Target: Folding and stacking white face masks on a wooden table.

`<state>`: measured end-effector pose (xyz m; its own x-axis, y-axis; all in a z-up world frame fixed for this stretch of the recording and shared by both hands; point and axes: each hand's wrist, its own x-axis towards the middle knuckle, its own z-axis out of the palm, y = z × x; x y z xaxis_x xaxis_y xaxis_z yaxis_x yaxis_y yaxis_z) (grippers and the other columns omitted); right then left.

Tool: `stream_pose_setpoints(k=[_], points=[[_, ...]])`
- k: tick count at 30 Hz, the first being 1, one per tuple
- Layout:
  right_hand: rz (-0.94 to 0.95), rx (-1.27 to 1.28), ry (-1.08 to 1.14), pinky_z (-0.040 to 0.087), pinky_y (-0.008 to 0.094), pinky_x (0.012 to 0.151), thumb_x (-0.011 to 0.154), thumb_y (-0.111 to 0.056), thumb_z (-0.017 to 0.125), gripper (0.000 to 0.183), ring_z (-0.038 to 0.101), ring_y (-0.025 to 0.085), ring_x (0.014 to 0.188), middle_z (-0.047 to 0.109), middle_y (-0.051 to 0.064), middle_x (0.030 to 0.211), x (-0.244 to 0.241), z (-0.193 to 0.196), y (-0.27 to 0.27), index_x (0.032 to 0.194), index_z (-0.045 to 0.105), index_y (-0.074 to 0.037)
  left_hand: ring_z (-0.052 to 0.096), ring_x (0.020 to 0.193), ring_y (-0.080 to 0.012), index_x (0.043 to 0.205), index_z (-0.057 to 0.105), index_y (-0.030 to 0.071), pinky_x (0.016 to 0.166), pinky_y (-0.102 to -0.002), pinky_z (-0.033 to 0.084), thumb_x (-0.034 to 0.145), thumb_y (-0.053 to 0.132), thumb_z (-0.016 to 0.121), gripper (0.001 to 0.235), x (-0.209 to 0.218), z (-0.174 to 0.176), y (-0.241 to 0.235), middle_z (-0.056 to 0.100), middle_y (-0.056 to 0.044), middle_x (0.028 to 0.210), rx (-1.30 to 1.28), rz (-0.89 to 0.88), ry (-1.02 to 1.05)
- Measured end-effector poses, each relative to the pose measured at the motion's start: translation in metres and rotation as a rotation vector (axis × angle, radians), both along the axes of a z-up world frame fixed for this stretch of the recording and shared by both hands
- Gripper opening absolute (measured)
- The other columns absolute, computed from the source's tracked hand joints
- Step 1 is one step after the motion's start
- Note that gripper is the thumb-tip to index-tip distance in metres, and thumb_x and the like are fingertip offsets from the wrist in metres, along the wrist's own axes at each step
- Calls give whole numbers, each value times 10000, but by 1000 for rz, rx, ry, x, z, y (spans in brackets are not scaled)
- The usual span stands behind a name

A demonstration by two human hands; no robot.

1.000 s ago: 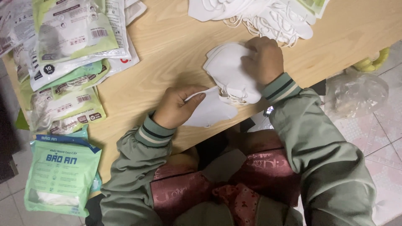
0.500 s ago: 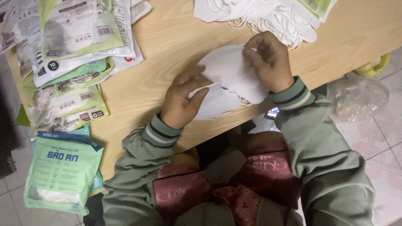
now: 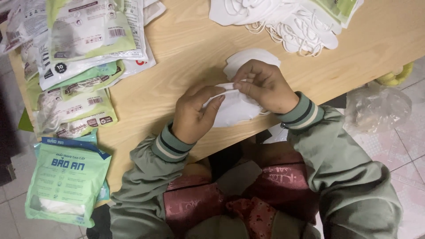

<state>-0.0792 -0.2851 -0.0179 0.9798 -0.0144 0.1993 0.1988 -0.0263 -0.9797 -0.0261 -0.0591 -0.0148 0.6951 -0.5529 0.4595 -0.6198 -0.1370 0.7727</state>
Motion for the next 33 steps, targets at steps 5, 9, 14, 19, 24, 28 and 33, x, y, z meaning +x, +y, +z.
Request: stream_pose_setpoints(k=[5,9,14,19,24,28,33], points=[[-40,-106,-43,595,343,760,1034,-38,629,140,702,193,812,712,148,896,8,6,-16,1141,697,23,747,1024,-280,1099,785,106,891,-372,598,977,146,720,144,0,11,3,764,-73,1042,5,28,-38],[-404,-534,-108,577,317,761,992,-15,686,175,673,217,824,724,143,982,11,-24,-53,1160,678,33,676,809,-260,1074,714,-46,720,-329,547,923,-29,698,153,-11,48,1,725,-163,1009,104,72,-100],[-542,-1085,237,497,496,908,795,-319,812,593,622,380,1036,685,139,1194,23,-70,-62,1312,636,-86,677,865,-305,1099,697,-73,777,-374,548,956,-35,647,156,-10,45,0,710,-198,1016,158,64,-157],[-589,-1202,311,481,580,790,757,-336,715,479,623,410,978,685,145,1087,56,-111,-48,1177,616,-126,630,860,-322,1139,700,-140,802,-399,519,1007,-95,671,142,-8,40,10,699,-255,1033,169,82,-247],[-864,-1204,346,522,509,730,872,-152,576,142,652,327,872,697,107,986,75,-96,-20,952,686,-113,496,704,-293,1175,714,-146,664,-389,423,1072,-82,687,124,7,29,24,657,-236,928,292,177,-381],[-1097,-1333,287,458,496,593,776,-131,645,65,593,301,734,645,111,807,96,-107,2,788,693,-89,535,730,-290,1189,716,-142,686,-381,443,1104,-38,687,136,13,20,31,684,-233,966,353,151,-361],[-1081,-1388,316,389,433,536,738,-89,699,35,510,256,693,573,104,798,109,-106,17,720,671,-98,535,735,-302,1190,718,-134,689,-392,454,1102,-29,675,144,18,14,32,684,-233,964,372,204,-384]])
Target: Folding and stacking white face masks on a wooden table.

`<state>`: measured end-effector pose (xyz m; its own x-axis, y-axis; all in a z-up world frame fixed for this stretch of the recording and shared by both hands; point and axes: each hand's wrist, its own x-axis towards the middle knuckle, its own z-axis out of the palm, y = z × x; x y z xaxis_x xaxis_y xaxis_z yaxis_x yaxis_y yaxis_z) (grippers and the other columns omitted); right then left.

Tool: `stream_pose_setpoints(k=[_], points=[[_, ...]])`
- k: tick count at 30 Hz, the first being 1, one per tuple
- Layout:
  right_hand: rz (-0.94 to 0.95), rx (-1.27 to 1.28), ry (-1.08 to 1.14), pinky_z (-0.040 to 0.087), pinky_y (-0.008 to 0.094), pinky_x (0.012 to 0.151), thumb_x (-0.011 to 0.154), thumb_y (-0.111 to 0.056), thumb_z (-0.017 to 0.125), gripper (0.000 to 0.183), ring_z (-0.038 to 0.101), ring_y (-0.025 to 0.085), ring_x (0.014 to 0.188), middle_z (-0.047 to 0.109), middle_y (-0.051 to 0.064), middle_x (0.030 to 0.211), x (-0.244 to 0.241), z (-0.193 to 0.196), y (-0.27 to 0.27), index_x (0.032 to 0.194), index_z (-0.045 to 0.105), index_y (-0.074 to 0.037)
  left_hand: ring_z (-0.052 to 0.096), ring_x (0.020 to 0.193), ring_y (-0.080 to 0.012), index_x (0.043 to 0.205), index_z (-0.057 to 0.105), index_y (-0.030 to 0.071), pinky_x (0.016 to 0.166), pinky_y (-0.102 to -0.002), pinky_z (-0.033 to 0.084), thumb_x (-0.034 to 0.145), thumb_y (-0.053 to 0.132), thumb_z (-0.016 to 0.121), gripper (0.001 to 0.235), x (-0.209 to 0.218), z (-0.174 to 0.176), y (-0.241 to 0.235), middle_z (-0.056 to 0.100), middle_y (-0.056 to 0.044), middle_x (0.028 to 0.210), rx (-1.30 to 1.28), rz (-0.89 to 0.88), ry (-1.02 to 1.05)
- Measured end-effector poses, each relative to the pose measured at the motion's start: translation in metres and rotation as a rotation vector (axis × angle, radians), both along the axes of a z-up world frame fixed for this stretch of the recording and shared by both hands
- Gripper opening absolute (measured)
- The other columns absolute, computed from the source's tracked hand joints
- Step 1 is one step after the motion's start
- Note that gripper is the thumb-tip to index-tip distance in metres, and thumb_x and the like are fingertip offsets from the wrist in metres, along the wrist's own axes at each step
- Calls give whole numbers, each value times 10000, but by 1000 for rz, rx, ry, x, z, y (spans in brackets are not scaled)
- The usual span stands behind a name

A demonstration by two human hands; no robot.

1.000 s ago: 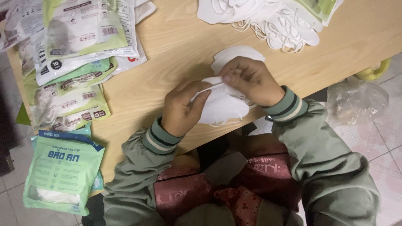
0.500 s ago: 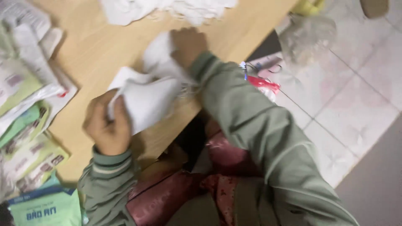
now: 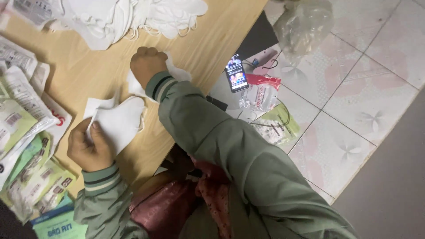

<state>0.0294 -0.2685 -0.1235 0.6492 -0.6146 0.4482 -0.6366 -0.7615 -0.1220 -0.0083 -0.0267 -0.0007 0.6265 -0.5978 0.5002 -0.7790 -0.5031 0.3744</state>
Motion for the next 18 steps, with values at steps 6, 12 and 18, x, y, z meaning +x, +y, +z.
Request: stream_pose_setpoints(k=[6,12,18], points=[[128,-88,-144,574,567,566,701,16,770,178,631,290,575,565,109,688,-26,43,-12,684,635,-97,670,913,-488,1122,735,-93,824,-537,523,1105,-7,689,99,0,-17,4,709,-270,1002,-172,3,59],[143,35,-139,437,553,777,757,-102,681,69,530,328,738,563,154,931,-18,23,-9,816,646,-91,581,763,-292,1157,703,-149,718,-381,505,1075,-8,667,167,1,-10,18,681,-236,957,-45,69,47],[193,83,-97,480,453,562,720,-93,705,67,602,265,671,623,74,756,-16,2,-11,734,650,-129,609,810,-299,1142,697,-137,769,-389,524,1067,31,648,190,2,-13,18,695,-240,984,-86,23,123]])
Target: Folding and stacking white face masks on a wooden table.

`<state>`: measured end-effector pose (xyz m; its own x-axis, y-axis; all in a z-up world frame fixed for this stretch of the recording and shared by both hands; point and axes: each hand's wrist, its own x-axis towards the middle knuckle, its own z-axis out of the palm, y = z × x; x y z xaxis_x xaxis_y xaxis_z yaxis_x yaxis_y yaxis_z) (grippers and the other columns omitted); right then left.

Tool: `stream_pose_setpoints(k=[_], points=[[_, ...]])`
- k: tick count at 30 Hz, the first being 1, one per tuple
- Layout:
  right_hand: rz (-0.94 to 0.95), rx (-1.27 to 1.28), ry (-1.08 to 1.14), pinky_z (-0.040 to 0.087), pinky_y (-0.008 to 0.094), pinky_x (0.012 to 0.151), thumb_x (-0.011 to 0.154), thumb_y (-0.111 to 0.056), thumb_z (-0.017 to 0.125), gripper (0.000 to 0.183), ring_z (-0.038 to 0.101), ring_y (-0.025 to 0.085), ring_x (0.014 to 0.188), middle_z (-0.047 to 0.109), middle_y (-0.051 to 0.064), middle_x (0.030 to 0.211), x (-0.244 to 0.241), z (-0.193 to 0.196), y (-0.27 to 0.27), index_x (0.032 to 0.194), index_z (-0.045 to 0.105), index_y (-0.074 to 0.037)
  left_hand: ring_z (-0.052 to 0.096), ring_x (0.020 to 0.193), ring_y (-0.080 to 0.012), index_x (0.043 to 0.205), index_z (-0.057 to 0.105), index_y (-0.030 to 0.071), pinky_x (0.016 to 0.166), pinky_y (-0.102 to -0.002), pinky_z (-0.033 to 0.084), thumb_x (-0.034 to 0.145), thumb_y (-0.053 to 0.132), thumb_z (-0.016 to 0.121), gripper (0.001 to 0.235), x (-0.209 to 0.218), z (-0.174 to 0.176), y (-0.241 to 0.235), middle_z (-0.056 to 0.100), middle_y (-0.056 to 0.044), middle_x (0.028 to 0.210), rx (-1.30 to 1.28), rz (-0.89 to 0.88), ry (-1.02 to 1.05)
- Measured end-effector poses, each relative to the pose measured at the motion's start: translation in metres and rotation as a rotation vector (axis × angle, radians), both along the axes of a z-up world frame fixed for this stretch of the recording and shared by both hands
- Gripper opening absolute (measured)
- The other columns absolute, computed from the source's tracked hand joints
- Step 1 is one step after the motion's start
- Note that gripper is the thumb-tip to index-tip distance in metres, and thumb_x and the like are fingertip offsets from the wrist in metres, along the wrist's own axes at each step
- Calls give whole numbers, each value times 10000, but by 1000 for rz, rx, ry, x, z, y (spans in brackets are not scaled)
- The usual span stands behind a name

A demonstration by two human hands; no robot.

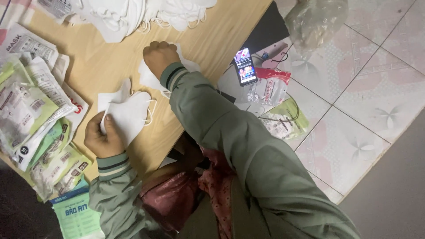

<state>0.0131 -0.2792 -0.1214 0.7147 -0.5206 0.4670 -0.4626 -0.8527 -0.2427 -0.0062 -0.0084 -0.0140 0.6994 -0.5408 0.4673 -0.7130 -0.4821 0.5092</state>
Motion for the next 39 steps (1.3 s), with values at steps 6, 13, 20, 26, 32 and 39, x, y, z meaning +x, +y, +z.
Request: stream_pose_setpoints(k=[6,13,20,26,32,39], points=[[-90,-2,-45,522,428,573,754,-94,698,66,589,268,727,612,80,827,-7,-8,-1,776,643,-123,624,839,-316,1132,692,-133,781,-396,521,1064,17,642,173,-7,4,0,697,-248,1003,-5,-55,-2],[-85,30,6,501,459,731,786,-73,695,88,587,283,833,632,63,820,-15,11,0,823,652,-140,633,898,-330,1115,689,-130,810,-400,521,1055,-4,672,140,-5,5,5,698,-252,1056,-10,-34,-48],[481,444,-268,541,407,715,909,-90,588,74,631,259,767,615,57,870,-61,93,20,976,602,-118,648,869,-319,1107,703,-158,802,-403,555,1032,-30,683,150,20,-14,28,712,-266,1018,-126,41,-27],[989,752,-138,577,367,822,836,-110,757,140,740,195,805,787,57,936,-82,106,52,969,713,-107,640,934,-299,1142,692,-169,881,-400,554,1035,-78,681,141,25,-9,40,709,-267,1055,-205,54,61],[910,802,-246,559,334,726,770,-202,804,176,716,203,723,775,-11,863,-69,91,68,897,702,-136,606,878,-94,1214,688,-62,860,-188,515,1062,51,681,189,12,1,32,708,-111,1046,-247,68,619],[976,959,-57,617,438,942,911,-242,772,229,746,303,1078,786,128,1076,-58,89,82,1082,702,-107,680,765,-128,1195,716,-15,701,-295,619,1096,160,684,203,21,-31,40,695,-132,904,-450,97,737]])
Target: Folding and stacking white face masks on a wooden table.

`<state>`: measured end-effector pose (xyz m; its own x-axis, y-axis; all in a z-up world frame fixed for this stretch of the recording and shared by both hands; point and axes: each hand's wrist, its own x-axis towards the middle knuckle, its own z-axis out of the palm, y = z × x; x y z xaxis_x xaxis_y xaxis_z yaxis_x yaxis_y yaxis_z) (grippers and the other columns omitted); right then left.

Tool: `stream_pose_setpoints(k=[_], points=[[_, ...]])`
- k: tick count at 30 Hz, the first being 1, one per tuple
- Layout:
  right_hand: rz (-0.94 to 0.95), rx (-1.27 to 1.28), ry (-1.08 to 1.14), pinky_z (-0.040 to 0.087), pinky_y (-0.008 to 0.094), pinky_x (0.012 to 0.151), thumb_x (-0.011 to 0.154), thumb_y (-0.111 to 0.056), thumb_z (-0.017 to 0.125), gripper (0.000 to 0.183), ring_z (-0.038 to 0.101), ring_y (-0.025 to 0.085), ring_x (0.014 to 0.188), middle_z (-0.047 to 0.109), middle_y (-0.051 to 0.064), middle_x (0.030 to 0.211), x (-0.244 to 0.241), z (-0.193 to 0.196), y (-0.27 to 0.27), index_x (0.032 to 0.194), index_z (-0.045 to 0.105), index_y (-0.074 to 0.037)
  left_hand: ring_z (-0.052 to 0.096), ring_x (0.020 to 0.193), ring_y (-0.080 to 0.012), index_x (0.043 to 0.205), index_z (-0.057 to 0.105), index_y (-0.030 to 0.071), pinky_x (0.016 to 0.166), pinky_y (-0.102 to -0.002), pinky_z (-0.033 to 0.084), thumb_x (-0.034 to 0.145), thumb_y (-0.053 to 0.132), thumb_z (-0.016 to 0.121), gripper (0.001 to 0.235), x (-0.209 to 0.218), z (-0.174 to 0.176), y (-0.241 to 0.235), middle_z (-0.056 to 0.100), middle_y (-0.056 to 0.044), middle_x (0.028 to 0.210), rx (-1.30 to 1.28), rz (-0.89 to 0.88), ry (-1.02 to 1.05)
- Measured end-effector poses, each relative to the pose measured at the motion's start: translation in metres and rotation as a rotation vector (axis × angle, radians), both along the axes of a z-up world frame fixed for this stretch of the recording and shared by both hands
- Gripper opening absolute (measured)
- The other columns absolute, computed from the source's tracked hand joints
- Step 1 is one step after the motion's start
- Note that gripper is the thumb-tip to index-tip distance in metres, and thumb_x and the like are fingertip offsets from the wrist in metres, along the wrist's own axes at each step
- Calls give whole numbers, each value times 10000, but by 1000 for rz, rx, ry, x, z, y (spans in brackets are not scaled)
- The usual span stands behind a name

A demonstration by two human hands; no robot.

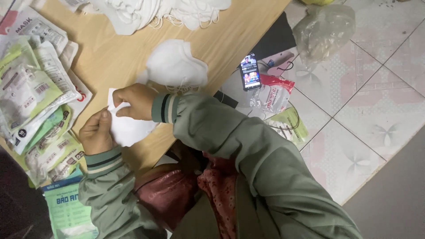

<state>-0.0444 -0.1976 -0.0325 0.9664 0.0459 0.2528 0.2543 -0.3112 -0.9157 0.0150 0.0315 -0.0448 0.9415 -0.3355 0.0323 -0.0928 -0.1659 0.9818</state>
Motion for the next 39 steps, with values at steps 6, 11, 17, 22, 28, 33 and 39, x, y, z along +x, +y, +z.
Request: stream_pose_setpoints(k=[6,11,17,22,28,33,39], points=[[-46,99,-7,592,435,992,915,-206,766,216,726,310,1125,790,129,1084,-8,11,6,1080,701,-83,665,792,-124,1190,721,-26,738,-267,599,1053,118,736,199,-18,11,-18,697,-136,915,-69,13,-40],[-48,125,-11,584,436,1007,897,-211,798,245,722,300,1136,786,124,1086,0,0,10,1083,698,-87,659,785,-125,1203,717,-36,732,-267,594,1052,95,732,200,-12,-1,-9,693,-139,907,-52,-2,-57],[-390,-139,-59,575,435,891,875,-362,725,351,720,304,999,752,108,1038,32,-34,-23,1153,688,-151,638,836,-126,1238,694,-61,786,-232,545,1074,67,686,209,-21,21,-6,706,-148,1006,128,-40,-106],[-764,-814,176,449,495,999,821,-375,804,587,550,332,1260,568,108,1422,38,-73,-80,1344,621,-182,632,914,-120,1262,654,-84,891,-193,521,1072,59,635,238,-21,23,-1,711,-157,1112,153,-88,-48],[-740,-904,535,423,499,857,774,-491,811,894,569,336,1040,616,115,1187,25,-77,-106,1498,399,-167,652,964,-95,1258,652,-56,944,-168,534,1050,70,631,243,-16,14,-7,714,-135,1165,-31,-56,92],[-724,-859,452,416,506,892,734,-316,849,569,540,334,1091,627,104,1151,22,-58,-102,1205,596,-121,645,921,-94,1234,669,-53,903,-177,543,1050,71,646,223,-14,7,-8,724,-134,1125,2,-24,50],[-782,-944,129,484,468,758,748,-18,656,297,575,338,973,606,101,1117,25,-72,-108,1019,659,-137,672,902,-187,1173,707,-94,866,-278,561,1019,-15,657,180,-13,4,-12,743,-189,1050,226,-6,-293]])
